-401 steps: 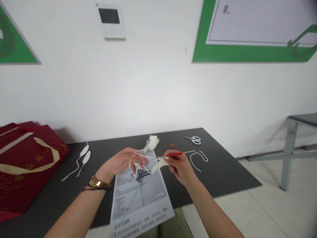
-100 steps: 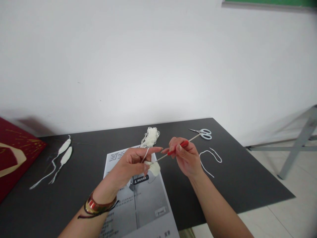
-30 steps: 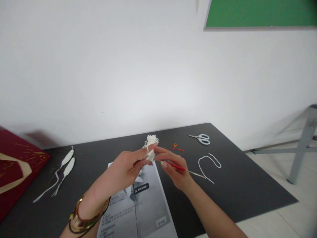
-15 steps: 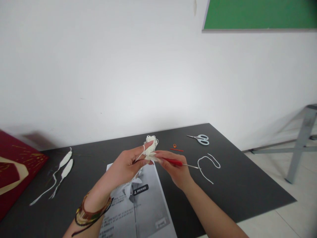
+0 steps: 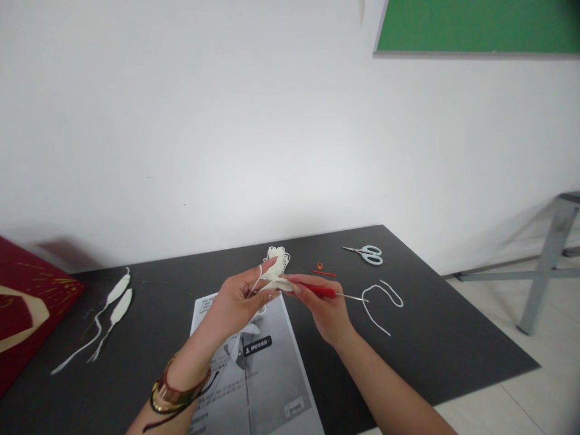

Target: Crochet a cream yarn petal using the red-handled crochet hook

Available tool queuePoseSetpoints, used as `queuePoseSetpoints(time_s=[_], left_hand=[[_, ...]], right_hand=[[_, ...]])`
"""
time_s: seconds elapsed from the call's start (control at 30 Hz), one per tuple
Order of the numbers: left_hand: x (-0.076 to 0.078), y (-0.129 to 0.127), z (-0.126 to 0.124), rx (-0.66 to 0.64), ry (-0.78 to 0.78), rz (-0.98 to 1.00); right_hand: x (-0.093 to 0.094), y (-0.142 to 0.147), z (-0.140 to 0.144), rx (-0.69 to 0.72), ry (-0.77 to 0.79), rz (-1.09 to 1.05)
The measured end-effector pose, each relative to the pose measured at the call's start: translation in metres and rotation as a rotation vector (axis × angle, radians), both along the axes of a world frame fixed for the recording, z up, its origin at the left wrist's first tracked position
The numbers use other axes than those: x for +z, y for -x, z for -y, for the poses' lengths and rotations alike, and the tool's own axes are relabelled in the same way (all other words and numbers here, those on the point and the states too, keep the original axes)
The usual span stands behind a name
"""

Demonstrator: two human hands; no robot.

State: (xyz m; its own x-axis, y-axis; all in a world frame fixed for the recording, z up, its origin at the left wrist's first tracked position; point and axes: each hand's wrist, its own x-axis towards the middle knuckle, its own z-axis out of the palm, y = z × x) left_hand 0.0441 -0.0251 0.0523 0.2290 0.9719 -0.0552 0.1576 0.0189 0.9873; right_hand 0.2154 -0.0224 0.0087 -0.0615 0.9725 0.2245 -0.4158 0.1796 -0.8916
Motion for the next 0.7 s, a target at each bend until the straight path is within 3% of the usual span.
queuePoseSetpoints(time_s=[0.2, 0.5, 0.6, 0.7], left_hand=[[-0.004, -0.007, 0.005, 0.154, 0.024, 0.204], [-0.013, -0.011, 0.008, 0.285, -0.082, 0.226], [-0.014, -0.012, 0.008, 0.246, -0.053, 0.267], [-0.016, -0.013, 0.006, 0.213, 0.003, 0.34]], right_hand=[[0.005, -0.002, 0.001, -0.073, -0.194, 0.158], [-0.002, -0.002, 0.0, -0.107, -0.364, 0.266], [-0.003, -0.002, -0.002, -0.196, -0.306, 0.288], [-0.002, -0.003, -0.003, -0.168, -0.15, 0.147]])
